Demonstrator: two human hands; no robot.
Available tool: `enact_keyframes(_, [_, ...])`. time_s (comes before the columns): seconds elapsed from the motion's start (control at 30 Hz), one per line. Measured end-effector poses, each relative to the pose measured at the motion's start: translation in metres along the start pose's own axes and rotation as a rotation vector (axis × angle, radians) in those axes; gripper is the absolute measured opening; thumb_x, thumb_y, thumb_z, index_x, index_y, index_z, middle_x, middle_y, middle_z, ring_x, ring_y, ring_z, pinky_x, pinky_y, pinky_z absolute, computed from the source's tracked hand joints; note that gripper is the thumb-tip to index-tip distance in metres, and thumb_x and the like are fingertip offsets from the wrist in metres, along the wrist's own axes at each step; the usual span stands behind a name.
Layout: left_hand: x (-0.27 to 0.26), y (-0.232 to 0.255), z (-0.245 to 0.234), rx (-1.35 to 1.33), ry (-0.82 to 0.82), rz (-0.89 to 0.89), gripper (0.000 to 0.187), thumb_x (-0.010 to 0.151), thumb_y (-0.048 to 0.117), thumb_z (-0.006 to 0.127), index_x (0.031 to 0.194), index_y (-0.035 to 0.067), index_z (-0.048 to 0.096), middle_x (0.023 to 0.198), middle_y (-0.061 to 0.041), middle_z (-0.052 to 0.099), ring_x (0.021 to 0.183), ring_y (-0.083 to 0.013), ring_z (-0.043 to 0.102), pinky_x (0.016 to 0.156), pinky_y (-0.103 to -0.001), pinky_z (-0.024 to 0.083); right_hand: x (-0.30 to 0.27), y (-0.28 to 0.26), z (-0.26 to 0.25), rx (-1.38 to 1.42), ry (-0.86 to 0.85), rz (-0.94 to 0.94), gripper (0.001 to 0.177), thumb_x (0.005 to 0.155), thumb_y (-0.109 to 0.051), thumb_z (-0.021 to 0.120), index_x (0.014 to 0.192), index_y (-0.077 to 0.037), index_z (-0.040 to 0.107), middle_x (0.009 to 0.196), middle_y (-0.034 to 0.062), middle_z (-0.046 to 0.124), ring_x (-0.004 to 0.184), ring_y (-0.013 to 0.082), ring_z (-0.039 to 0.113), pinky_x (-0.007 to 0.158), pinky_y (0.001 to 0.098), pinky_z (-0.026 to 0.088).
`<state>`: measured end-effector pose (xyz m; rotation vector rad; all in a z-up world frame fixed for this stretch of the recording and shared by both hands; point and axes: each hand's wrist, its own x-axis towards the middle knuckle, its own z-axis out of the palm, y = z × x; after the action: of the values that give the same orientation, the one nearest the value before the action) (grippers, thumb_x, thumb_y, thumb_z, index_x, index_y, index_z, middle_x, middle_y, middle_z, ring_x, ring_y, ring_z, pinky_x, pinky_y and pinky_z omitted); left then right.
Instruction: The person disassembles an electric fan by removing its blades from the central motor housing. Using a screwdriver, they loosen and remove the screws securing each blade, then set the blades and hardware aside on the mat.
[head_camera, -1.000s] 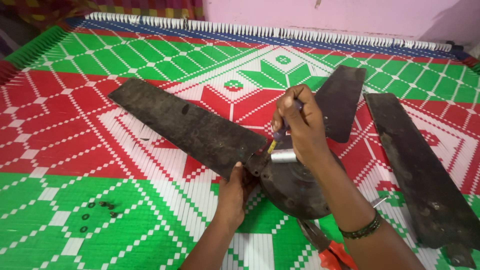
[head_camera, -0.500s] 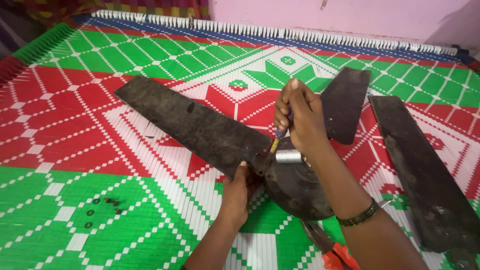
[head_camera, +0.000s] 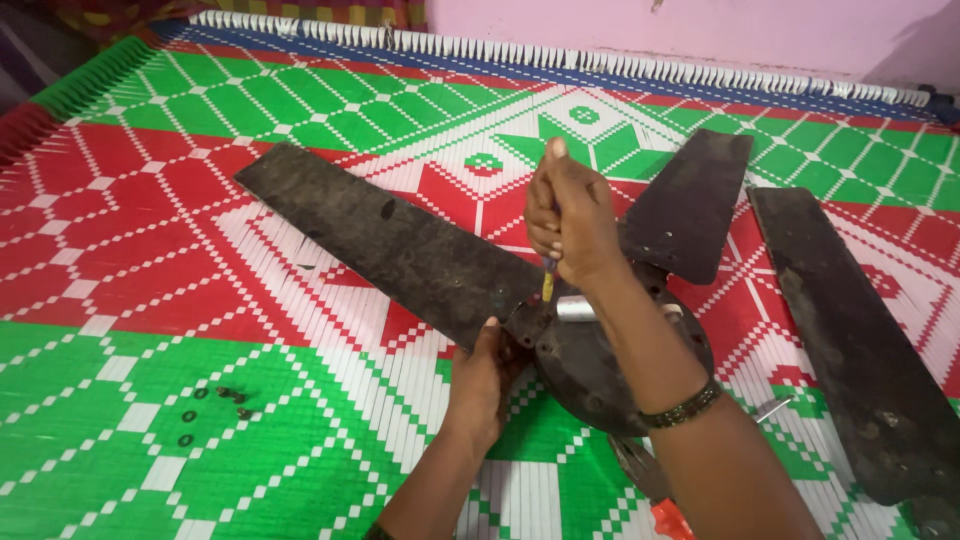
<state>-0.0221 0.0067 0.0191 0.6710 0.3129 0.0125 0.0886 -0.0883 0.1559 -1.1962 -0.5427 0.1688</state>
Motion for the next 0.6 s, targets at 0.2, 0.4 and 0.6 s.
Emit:
enact_keyframes(0.2, [-0.003,0.002,-0.004,0.006,-0.019,-0.052,0.033,0.103,0.026,0.047,0.108,-0.001,0.066,0.102,-0.01,0.073,0.098,-0.0232,0.071,0.096,-0.04,0.057,-0.002,-0.007,-0.009,0.122,-0.213,-0.018,0.052,0.112,-0.046,0.045,0.072,-0.013,0.041,0.053,-0.0034,0.032,0.037,0.0052,0.023,0.032,0.0258,0.019])
enact_keyframes(0.4, [0.004,-0.002,-0.006,-0.007,-0.034,-0.019,0.022,0.103,0.026,0.048,0.101,0.006,0.058,0.094,-0.007,0.067,0.091,-0.0219,0.069,0.094,-0.045,0.058,-0.006,-0.001,0.013,-0.041,-0.038,0.038,0.042,0.107,-0.042,0.049,0.079,-0.011,0.05,0.058,-0.0022,0.037,0.04,0.0067,0.03,0.037,0.0259,0.026])
enact_keyframes(0.6, [0.015,-0.015,-0.013,-0.017,-0.09,0.05,0.019,0.104,0.025,0.051,0.102,0.007,0.057,0.082,0.001,0.051,0.077,-0.0136,0.054,0.091,-0.042,0.057,-0.012,-0.001,0.024,-0.102,0.305,-0.18,0.037,0.107,-0.042,0.054,0.085,-0.013,0.051,0.067,-0.0025,0.045,0.052,0.0072,0.04,0.047,0.026,0.036])
